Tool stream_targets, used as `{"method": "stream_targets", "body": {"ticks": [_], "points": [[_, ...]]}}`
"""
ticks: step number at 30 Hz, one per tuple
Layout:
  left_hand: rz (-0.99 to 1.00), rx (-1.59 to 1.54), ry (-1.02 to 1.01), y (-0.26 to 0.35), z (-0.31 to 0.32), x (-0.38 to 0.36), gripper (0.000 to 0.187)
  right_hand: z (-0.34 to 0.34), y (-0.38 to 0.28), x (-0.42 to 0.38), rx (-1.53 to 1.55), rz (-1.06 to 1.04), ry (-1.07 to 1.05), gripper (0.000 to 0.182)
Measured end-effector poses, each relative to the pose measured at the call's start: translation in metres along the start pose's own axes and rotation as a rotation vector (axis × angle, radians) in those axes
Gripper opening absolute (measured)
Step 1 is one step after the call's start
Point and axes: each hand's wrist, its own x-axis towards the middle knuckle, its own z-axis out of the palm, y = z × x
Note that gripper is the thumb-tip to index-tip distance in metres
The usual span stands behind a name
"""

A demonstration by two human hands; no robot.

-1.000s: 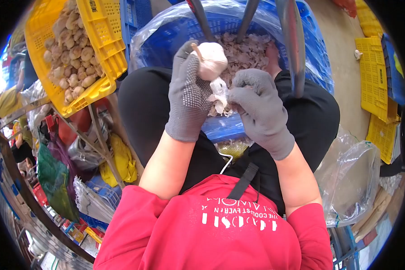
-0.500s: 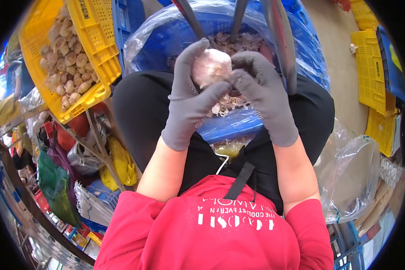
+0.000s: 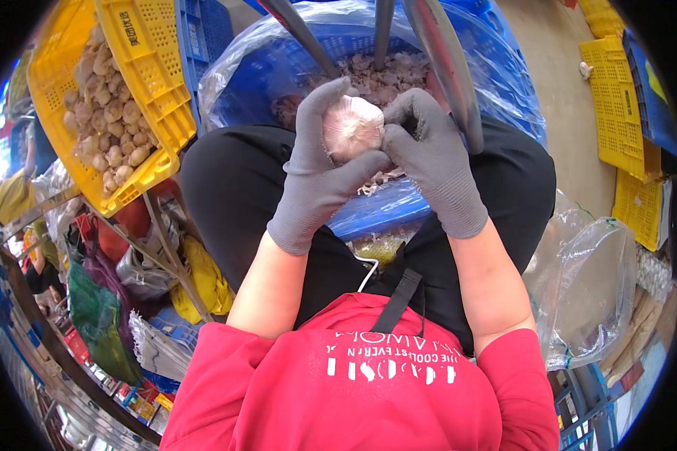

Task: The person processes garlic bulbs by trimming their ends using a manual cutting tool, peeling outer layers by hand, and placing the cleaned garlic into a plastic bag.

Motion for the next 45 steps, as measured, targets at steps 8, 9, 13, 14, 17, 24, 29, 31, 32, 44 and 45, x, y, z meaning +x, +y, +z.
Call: {"method": "stream_targets", "body": {"ticks": [8, 9, 13, 14, 17, 24, 29, 31, 32, 44, 45], "points": [[-0.487, -1.032, 0.062, -0.006, -0.016, 0.002, 0.064, 0.004, 0.005, 0.004, 0.024, 0.033, 0.079, 0.016], [-0.504, -1.145, -0.013, -0.011, -0.021, 0.003, 0.068, 0.004, 0.008, 0.004, 0.016, -0.060, 0.105, 0.020], [-0.397, -1.122, -0.082, -0.031, -0.027, -0.007, 0.065, 0.006, 0.009, 0.005, -0.029, -0.286, 0.123, 0.024], [-0.395, -1.121, -0.081, -0.031, -0.027, -0.008, 0.065, 0.007, 0.005, 0.004, 0.003, -0.270, 0.089, 0.023], [-0.402, -1.103, -0.094, -0.031, -0.026, -0.006, 0.062, 0.007, 0.000, 0.003, 0.018, -0.273, 0.042, 0.022], [-0.422, -1.066, -0.124, -0.024, -0.022, 0.001, 0.054, 0.007, 0.006, 0.005, -0.098, -0.410, 0.090, 0.023], [-0.042, -0.110, 0.049, -0.008, -0.008, 0.001, 0.062, 0.003, 0.000, -0.003, 0.042, -0.169, -0.018, 0.032], [0.004, -0.078, 0.046, -0.008, -0.009, 0.002, 0.067, 0.003, 0.000, -0.003, 0.101, -0.109, -0.045, 0.035], [0.051, -0.045, 0.045, -0.007, -0.009, 0.002, 0.073, 0.002, 0.000, -0.003, 0.074, -0.124, -0.053, 0.035], [0.080, 0.059, 0.006, -0.002, -0.010, 0.001, 0.081, -0.001, -0.003, -0.004, -0.035, -0.172, -0.050, 0.024], [0.079, 0.033, 0.010, -0.002, -0.011, 0.000, 0.081, -0.001, -0.003, -0.004, -0.059, -0.174, -0.039, 0.023]]}}
